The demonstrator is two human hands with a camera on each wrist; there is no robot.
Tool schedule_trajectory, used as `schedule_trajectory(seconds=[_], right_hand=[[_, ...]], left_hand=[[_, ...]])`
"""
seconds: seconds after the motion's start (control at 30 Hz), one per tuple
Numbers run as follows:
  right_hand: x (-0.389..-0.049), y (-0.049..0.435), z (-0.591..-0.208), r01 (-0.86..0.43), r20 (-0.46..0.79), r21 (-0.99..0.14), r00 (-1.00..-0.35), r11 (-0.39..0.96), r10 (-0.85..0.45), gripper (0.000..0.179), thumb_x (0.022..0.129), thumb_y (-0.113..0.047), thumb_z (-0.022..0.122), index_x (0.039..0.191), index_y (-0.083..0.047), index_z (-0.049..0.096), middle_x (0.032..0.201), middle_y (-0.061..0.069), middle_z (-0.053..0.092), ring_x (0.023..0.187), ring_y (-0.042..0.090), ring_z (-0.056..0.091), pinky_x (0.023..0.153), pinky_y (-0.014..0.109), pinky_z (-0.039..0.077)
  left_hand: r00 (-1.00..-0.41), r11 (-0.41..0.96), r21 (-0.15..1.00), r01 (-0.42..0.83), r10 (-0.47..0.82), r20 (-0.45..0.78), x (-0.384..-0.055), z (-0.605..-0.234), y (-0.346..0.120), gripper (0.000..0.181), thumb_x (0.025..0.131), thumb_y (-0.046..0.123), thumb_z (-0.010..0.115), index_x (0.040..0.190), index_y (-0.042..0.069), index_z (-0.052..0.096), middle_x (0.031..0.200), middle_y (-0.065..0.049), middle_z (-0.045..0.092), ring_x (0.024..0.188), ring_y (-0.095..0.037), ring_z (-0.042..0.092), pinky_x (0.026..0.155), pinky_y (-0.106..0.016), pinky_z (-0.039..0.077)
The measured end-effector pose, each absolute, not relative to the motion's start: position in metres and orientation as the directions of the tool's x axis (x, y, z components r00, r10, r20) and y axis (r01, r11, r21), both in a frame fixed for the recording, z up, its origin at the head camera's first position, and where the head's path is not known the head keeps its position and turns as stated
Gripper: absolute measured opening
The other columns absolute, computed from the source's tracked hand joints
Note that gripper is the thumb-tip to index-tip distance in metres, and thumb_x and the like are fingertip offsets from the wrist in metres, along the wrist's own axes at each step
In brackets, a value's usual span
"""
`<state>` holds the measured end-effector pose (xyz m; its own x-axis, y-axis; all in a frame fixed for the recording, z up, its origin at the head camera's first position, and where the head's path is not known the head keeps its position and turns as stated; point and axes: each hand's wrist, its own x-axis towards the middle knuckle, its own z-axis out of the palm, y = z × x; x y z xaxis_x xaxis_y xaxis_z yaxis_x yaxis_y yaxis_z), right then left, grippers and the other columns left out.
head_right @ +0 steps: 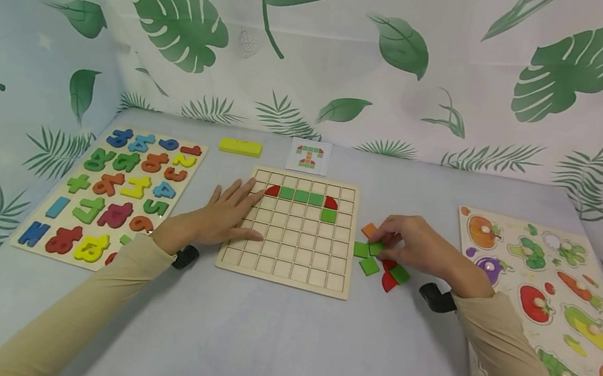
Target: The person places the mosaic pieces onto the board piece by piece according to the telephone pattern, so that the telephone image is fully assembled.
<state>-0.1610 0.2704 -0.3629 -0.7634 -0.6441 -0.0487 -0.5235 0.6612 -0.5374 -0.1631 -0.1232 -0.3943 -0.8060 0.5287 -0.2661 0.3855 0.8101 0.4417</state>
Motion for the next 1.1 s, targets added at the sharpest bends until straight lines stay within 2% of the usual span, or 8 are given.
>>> schedule_trajectory(seconds=[0.27, 0.5, 0.9, 1.1], right_hand=[[-0.1607, 0.2700, -0.3631, -0.534, -0.030, -0.525, -0.767, 0.663, -0.641, 0.028, 0.078, 0.005, 0.088, 0.103, -0.006, 0.080, 0.098, -0.004, 0.071, 0.085, 0.015, 0.069, 0.078, 0.031, 0.059], [-0.1607, 0.2710, -0.3640, -0.540, -0.010, -0.523, -0.769, 0.659, -0.639, 0.028, 0.078, 0.003, 0.090, 0.100, -0.010, 0.080, 0.097, -0.006, 0.070, 0.085, 0.013, 0.068, 0.079, 0.032, 0.060], [-0.1602, 0.2764, -0.3701, -0.545, 0.077, -0.586, -0.774, 0.599, -0.629, 0.025, 0.077, 0.004, 0.090, 0.096, -0.009, 0.080, 0.092, -0.006, 0.070, 0.082, 0.012, 0.070, 0.076, 0.034, 0.062], [-0.1619, 0.2770, -0.3658, -0.530, 0.047, -0.582, -0.779, 0.616, -0.626, 0.023, 0.079, 0.002, 0.089, 0.095, -0.012, 0.078, 0.093, -0.008, 0.072, 0.083, 0.007, 0.066, 0.078, 0.031, 0.061]], left_hand=[[-0.805, 0.811, 0.441, 0.384, 0.528, -0.270, -0.1635, -0.3936, -0.1233, 0.095, 0.105, 0.053, 0.058, 0.169, 0.007, 0.007, 0.174, -0.021, -0.010, 0.158, -0.046, -0.011, 0.120, -0.070, -0.006], [-0.803, 0.809, 0.446, 0.384, 0.531, -0.271, -0.1634, -0.3930, -0.1238, 0.094, 0.105, 0.053, 0.058, 0.169, 0.006, 0.007, 0.174, -0.021, -0.010, 0.158, -0.046, -0.012, 0.120, -0.070, -0.007], [-0.803, 0.812, 0.439, 0.385, 0.529, -0.274, -0.1627, -0.3930, -0.1232, 0.095, 0.105, 0.053, 0.059, 0.169, 0.007, 0.007, 0.174, -0.021, -0.010, 0.158, -0.045, -0.012, 0.120, -0.070, -0.007], [-0.803, 0.813, 0.438, 0.383, 0.528, -0.276, -0.1633, -0.3936, -0.1233, 0.095, 0.104, 0.054, 0.058, 0.169, 0.007, 0.006, 0.174, -0.020, -0.011, 0.158, -0.045, -0.013, 0.121, -0.070, -0.007]])
